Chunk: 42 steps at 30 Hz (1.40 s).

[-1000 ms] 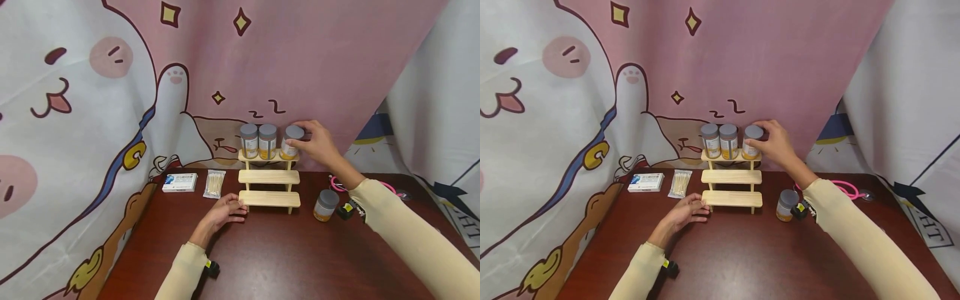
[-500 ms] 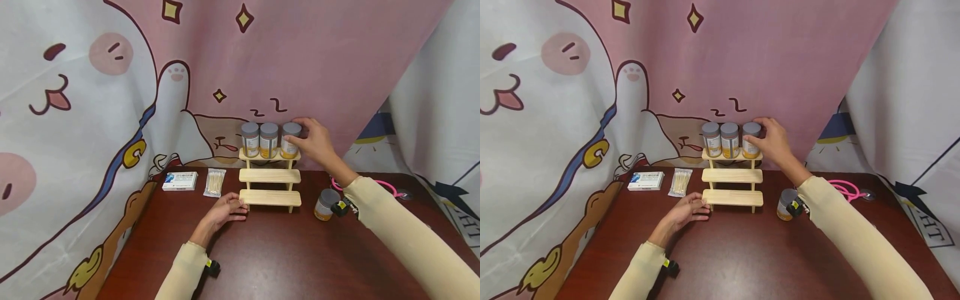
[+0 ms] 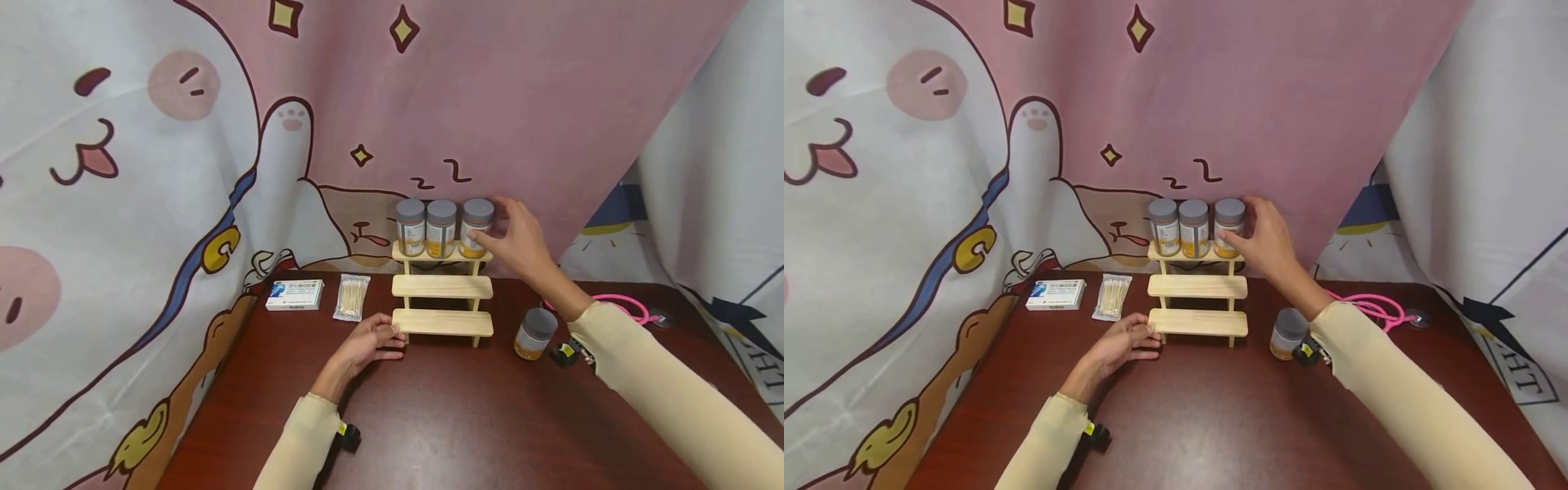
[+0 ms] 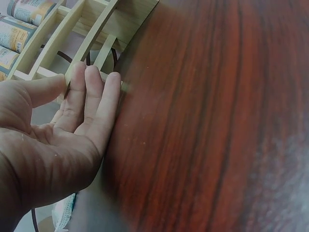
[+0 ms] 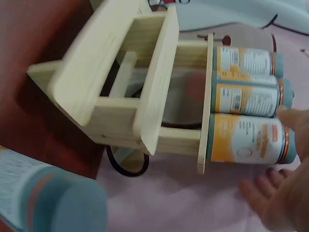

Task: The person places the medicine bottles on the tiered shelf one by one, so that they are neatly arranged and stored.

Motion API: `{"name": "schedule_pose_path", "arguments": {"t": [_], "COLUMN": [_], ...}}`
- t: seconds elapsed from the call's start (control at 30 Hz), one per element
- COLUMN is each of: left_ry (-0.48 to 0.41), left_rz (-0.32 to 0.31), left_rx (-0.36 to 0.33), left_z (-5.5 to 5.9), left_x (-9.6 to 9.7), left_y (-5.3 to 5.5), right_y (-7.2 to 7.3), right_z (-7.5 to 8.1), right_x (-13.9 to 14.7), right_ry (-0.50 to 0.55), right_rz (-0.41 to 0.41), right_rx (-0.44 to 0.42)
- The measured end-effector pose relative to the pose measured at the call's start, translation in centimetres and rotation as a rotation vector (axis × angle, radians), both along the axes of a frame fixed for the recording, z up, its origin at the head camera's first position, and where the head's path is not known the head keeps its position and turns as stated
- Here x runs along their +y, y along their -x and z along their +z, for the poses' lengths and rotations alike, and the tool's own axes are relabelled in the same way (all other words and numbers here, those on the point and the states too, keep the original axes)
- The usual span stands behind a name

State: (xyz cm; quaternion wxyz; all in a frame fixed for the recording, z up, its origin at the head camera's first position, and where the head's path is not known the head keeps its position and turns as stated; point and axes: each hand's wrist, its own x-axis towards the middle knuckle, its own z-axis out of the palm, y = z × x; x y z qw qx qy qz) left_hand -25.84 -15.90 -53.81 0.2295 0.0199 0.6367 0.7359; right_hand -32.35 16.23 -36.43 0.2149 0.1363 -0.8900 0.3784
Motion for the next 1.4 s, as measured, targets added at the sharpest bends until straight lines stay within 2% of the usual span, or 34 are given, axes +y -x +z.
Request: {"name": "schedule_pose_path", "arguments": {"t": [0.27, 0.47, 0.63, 0.9, 1.0, 1.23, 1.4], "left_ry": [0.009, 0.002, 0.003, 0.006, 0.008, 0.005, 0.008], "left_rz": [0.0, 0.003, 0.004, 0.005, 0.002, 0.001, -0.004], "left_rx": [-0.01, -0.013, -0.011, -0.006, -0.007, -0.001, 0.009], "left_z": [-0.3, -0.3, -0.2, -0.2, -0.1, 0.0, 0.3], "left_x": [-0.2, -0.2, -0.1, 0.1, 0.3, 0.3, 0.3], "left_y": [-0.3, -0.4, -0.4, -0.2, -0.2, -0.1, -0.1], "right_y": [-5.2, -8.7, -10.6, -12.1, -12.3, -12.3, -12.2], "right_z": [-1.5, -5.1, -7.4, -10.9, -11.9, -13.6, -13.3], "right_x": [2.1, 4.0, 5.3, 6.8, 7.3, 8.0, 8.0], "right_ry": [-0.036, -0.093, -0.09, -0.054, -0.006, 0.254, 0.379], "right_rz": [0.001, 0.005, -0.025, -0.091, -0.092, -0.043, -0.004], "right_rx": [-0.087, -0.165, -0.188, -0.283, -0.318, -0.366, -0.441]}}
